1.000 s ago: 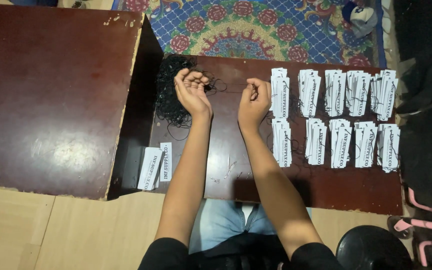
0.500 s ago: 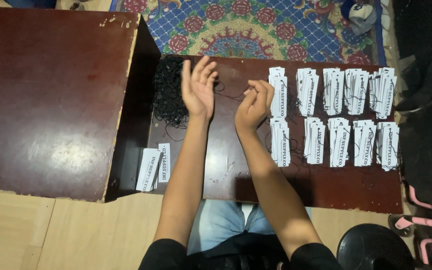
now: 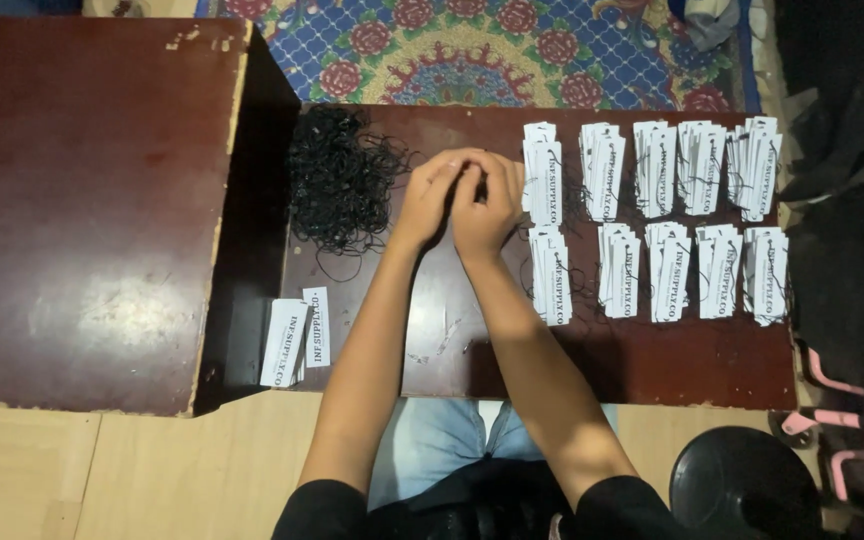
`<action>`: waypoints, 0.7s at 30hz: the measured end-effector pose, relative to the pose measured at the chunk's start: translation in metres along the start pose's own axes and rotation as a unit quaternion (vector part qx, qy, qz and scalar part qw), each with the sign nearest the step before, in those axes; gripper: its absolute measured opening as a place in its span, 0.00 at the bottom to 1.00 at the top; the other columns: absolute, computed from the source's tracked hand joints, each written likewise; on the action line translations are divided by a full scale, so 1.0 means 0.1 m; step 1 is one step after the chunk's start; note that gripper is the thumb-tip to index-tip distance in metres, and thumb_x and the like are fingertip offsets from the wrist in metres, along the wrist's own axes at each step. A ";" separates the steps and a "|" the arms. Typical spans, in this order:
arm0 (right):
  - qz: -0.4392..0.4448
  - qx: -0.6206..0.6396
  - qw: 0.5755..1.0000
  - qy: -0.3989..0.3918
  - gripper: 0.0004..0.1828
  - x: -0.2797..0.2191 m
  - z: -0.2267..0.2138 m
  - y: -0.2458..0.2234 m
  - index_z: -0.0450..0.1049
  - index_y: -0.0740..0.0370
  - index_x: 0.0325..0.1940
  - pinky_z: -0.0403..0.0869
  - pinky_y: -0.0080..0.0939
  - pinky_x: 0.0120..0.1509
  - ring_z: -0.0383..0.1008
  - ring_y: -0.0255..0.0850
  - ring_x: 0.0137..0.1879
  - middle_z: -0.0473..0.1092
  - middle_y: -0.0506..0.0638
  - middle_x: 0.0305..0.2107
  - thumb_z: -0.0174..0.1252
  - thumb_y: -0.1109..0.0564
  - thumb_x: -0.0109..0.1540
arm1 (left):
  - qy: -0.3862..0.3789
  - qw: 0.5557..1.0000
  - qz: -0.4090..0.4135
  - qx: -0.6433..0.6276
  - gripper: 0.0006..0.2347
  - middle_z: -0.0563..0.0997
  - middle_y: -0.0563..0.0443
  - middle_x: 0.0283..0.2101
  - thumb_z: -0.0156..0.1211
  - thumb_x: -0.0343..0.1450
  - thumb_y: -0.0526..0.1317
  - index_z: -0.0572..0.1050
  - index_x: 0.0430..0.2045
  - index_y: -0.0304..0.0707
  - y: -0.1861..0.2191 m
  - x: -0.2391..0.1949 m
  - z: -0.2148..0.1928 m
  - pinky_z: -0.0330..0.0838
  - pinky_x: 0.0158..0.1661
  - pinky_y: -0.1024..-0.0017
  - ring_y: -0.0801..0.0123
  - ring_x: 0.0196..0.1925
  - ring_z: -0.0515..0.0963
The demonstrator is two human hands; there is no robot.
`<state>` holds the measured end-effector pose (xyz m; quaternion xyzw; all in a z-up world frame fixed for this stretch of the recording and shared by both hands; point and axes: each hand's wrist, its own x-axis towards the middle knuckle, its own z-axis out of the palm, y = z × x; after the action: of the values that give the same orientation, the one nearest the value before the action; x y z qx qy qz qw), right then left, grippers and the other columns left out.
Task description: The person sits on the floor and repeatedly picks up small white tags and black strings, threading the string through the tag and placing the finished unit into a growing pile. The process is repeated continuously throughout the clip.
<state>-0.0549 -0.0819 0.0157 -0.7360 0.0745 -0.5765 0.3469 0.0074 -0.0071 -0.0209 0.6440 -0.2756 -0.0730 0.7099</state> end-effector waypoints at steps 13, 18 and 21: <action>-0.008 0.018 1.000 -0.023 0.11 0.03 -0.01 -0.06 0.75 0.62 0.35 0.69 0.38 0.36 0.69 0.44 0.32 0.70 0.48 0.27 0.50 0.73 0.60 | 0.099 0.907 -0.029 -0.408 0.13 0.81 0.44 0.41 0.62 0.73 0.29 0.70 0.50 0.33 -0.09 0.04 0.02 0.82 0.49 0.69 0.58 0.47 0.84; 0.038 0.010 0.999 0.002 0.12 -0.01 0.01 -0.04 0.75 0.60 0.34 0.68 0.34 0.34 0.67 0.39 0.30 0.68 0.45 0.25 0.50 0.72 0.60 | 0.147 0.859 -0.016 -0.491 0.10 0.78 0.53 0.42 0.56 0.76 0.31 0.70 0.50 0.42 -0.17 0.09 -0.14 0.78 0.57 0.61 0.63 0.50 0.83; 0.026 -0.007 1.000 -0.009 0.14 -0.05 0.02 0.04 0.72 0.56 0.25 0.65 0.32 0.33 0.63 0.37 0.26 0.61 0.41 0.18 0.48 0.72 0.57 | 0.146 0.855 -0.019 -0.498 0.09 0.73 0.57 0.41 0.56 0.76 0.32 0.70 0.49 0.44 -0.22 0.09 -0.23 0.74 0.50 0.69 0.75 0.40 0.75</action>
<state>-0.0539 -0.0818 0.0096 -0.7412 0.0944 -0.5606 0.3570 0.0321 0.0054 -0.0400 0.2130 -0.0835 -0.1189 0.9662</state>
